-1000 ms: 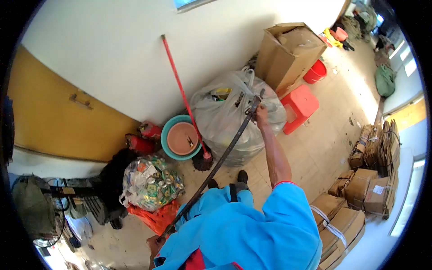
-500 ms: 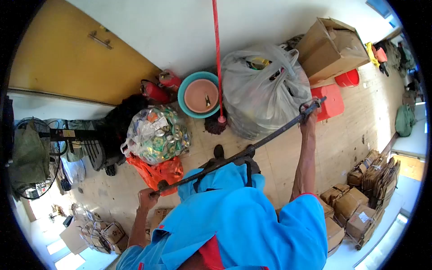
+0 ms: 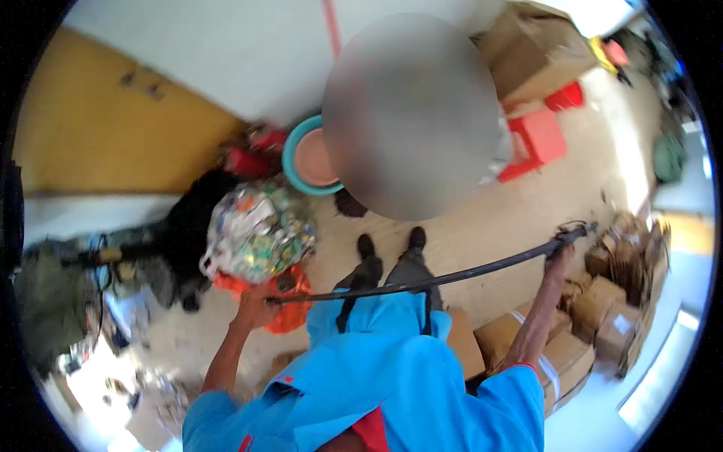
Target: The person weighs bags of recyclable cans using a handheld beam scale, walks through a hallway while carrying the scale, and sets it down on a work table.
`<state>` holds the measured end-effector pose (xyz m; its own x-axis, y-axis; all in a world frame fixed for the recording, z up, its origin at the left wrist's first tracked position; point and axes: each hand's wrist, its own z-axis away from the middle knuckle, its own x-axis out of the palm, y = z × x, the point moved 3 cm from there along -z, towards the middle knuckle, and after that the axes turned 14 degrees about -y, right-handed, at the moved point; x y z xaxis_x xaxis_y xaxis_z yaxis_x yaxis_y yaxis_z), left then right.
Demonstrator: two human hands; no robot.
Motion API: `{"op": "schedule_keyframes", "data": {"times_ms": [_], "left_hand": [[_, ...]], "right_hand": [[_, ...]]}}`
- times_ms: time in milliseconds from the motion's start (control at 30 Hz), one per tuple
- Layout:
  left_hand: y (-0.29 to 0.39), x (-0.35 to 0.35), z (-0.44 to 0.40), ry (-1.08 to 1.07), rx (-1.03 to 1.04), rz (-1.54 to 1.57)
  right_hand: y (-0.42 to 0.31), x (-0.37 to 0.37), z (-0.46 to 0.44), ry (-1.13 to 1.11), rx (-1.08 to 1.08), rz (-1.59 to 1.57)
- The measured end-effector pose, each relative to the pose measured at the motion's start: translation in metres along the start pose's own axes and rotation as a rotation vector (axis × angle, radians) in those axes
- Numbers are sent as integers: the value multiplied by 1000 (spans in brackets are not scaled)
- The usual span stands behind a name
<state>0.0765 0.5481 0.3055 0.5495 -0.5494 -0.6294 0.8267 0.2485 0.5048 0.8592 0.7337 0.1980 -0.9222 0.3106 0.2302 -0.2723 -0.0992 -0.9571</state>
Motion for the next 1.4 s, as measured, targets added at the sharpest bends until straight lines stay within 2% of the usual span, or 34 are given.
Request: {"op": "schedule_keyframes", "data": {"times_ms": [33,67,133,200,333,433,467,500,533,600,667,700,733,800,867,933,967,1067,1100,1200,1300,1400], "left_hand": [[0,1,-4,2,52,27],[6,0,-10,5,100,54],[35,-11,-22,-22,194,-89],[60,-19,-35,-88,281,-66],[113,-15,-58,-175,417,-78],[156,-5,-74,-247,381,-71],[174,2,-80,-271,370,-68],[194,10,-86,-273,483,-150],[210,24,-94,-296,503,-159],[251,53,-114,-357,559,-200],[315,77,-128,-462,470,-156],[344,89,-132,-528,422,-143],[374,104,-138,-581,442,-114],[425,143,-150,-682,481,-40],[465,178,-164,-742,519,-11],[484,194,-189,-814,489,4],[501,204,-199,-923,360,38],[587,233,-207,-972,512,38],[612,244,-213,-975,529,-59],[641,279,-249,-1069,511,-13],[692,289,-272,-1084,415,-134],[754,287,-300,-1130,478,-284]], "right_hand": [[-28,37,35,100,-57,85],[-35,36,49,19,-29,8],[-28,0,65,167,-1,-3],[-29,-14,79,252,19,-101],[-25,-50,105,300,-24,-183],[-32,-61,112,396,-20,-212],[-33,-68,114,354,-46,-197],[-35,-78,118,315,-71,-180],[-38,-90,118,284,-99,-166],[-40,-120,110,340,-20,-120],[-55,-133,114,370,61,2],[-49,-142,111,358,-20,-23],[-47,-152,108,351,-105,-38],[-74,-154,111,414,-22,-63],[-92,-178,109,418,39,-170],[-108,-191,106,460,-8,-149],[-117,-205,105,490,-30,-133],[-139,-236,92,526,-52,-141],[-150,-244,87,532,-45,-146],[-164,-275,70,601,-57,-143],[-171,-302,42,684,-38,-111],[-188,-336,16,782,7,-116]]}}
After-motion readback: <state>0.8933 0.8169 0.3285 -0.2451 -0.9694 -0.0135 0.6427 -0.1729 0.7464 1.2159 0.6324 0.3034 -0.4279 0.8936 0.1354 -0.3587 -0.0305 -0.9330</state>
